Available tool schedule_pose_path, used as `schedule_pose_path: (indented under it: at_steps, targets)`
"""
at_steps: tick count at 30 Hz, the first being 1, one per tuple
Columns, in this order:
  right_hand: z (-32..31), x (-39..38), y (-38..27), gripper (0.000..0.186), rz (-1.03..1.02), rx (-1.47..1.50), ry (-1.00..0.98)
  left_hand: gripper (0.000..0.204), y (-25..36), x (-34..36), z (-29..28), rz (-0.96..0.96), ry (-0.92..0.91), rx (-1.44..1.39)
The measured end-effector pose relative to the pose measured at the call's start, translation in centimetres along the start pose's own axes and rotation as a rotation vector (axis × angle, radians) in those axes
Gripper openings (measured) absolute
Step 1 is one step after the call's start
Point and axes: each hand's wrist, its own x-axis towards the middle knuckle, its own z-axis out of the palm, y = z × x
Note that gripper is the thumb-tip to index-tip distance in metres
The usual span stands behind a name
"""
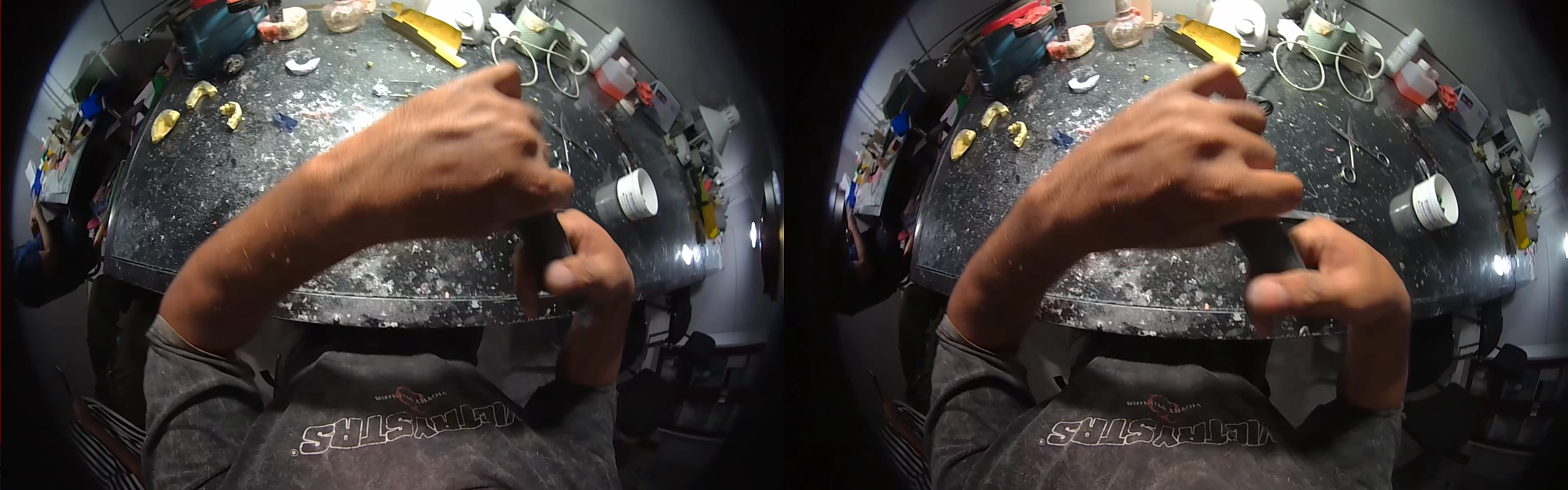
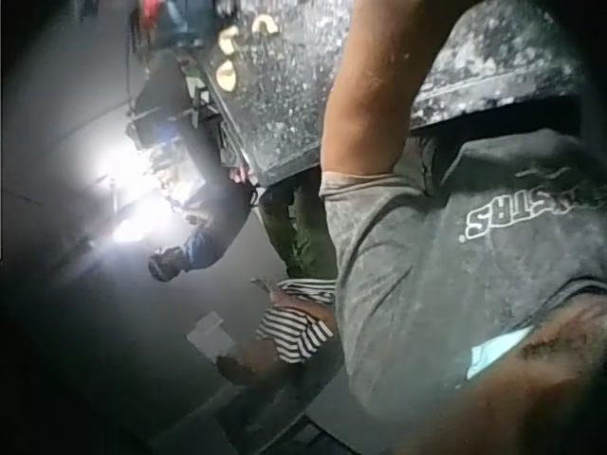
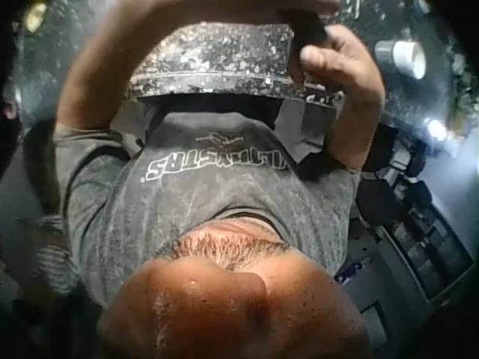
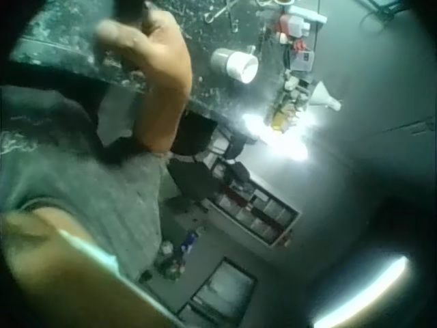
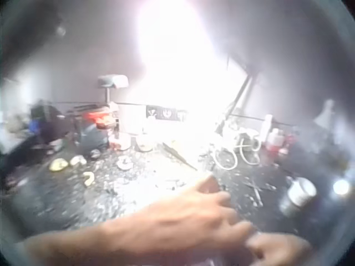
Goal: The person trims a clear dental retainer using a rotary tool, replaces the rotary tool's bit, resumes grinding the retainer, and then picks up sandpaper.
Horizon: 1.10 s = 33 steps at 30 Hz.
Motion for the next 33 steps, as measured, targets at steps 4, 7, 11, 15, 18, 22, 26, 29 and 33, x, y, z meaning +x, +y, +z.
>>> schedule_pose_path:
  at_steps: [4, 7, 11, 15, 18, 22, 26, 29, 33]
  targets:
    - [-0.6, 1.8, 1.5, 0.047, -0.264, 0.342, -0.149, 0.025, -2.5, 0.0, -1.2, -0.097, 0.385, 0.181]
    - [-2.5, 3.6, 2.9, 0.051, -0.551, 0.569, -0.095, 0.021, -6.2, -3.4, -3.1, -0.502, 0.328, 0.084]
    - [-5.1, 5.6, 3.3, 0.026, -0.574, 0.419, 0.373, 0.022, -7.0, -8.8, -0.1, -0.869, -0.192, 0.059]
    - [-6.5, 8.5, 2.8, 0.022, -0.495, 0.206, 0.658, 0.021, -7.2, -11.3, 1.7, -0.775, -0.14, 0.119]
    - [-6.7, 10.7, 3.0, 0.021, -0.482, 0.139, 0.704, 0.016, -7.1, -11.2, 1.8, -0.71, -0.07, 0.156]
    - [-6.3, 13.4, 3.1, 0.027, -0.523, -0.042, 0.633, 0.026, -6.5, -10.2, 1.2, -0.706, 0.17, -0.002]
    - [-5.3, 15.4, 1.9, 0.029, -0.546, 0.019, 0.602, 0.031, -5.4, -9.8, 0.7, -0.683, 0.332, -0.16]
    - [-3.8, 15.9, 1.7, 0.033, -0.654, -0.042, 0.47, 0.024, -5.1, -9.9, 0.3, -0.703, 0.359, -0.31]
    - [-1.8, 15.4, 3.1, 0.037, -0.7, -0.135, 0.415, 0.019, -4.9, -9.9, 0.6, -0.729, 0.422, -0.301]
